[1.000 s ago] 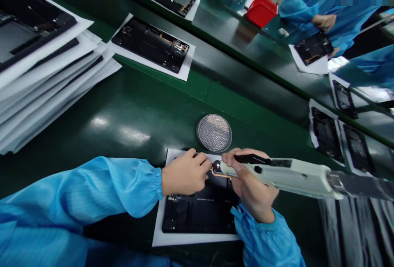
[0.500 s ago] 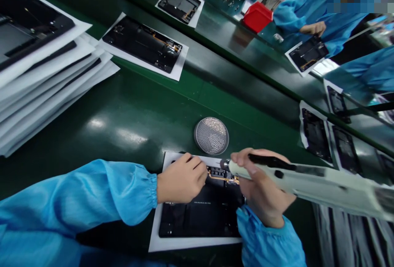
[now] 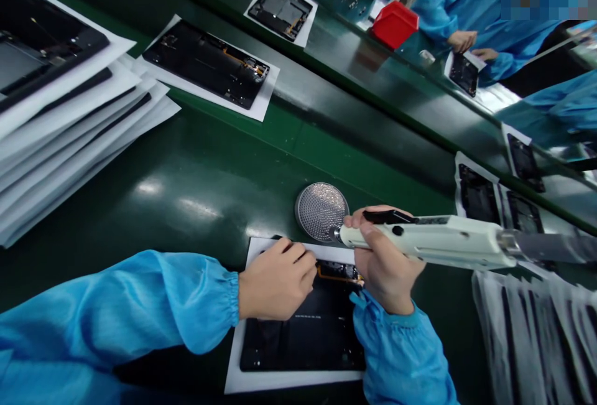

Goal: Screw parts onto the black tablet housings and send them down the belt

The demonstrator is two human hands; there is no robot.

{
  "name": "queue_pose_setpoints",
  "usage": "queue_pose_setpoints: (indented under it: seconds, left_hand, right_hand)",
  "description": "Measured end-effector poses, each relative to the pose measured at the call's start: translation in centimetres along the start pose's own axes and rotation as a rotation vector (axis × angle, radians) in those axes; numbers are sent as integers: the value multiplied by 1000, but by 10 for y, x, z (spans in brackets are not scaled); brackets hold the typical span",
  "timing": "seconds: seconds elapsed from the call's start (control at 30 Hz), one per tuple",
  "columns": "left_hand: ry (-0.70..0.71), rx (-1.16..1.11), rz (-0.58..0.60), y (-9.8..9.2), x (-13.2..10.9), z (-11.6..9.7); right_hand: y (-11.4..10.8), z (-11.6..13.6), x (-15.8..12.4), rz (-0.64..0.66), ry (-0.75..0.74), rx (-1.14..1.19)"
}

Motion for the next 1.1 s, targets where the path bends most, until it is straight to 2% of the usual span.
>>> queue_pose_setpoints:
  seconds: [0.4, 0.7, 0.87, 1.0, 1.1]
  left_hand:
    - [19, 1, -2, 1, -2, -1]
    - [21, 4, -7, -1, -2, -1]
    - [7, -1, -50, 0, -2, 2]
    - [-7, -2, -98, -1, -2, 4]
    - [-10, -4, -103, -1, -2, 4]
  right_hand:
    - [1, 2, 1, 38, -46, -7]
    - [2, -4, 0, 48, -13, 4]
    - [-5, 12, -4, 20, -64, 24]
    - [0, 30, -18, 148, -117, 66]
    - [10, 28, -30, 255, -84, 35]
Point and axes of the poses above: each hand's wrist, its own x-axis towards the middle knuckle, its own y-axis out of the palm, z = x × y, the point moved 7 cm from there along x, towards the middle knuckle, and after that the axes turned 1 degree about z, right-handed, at the moved point
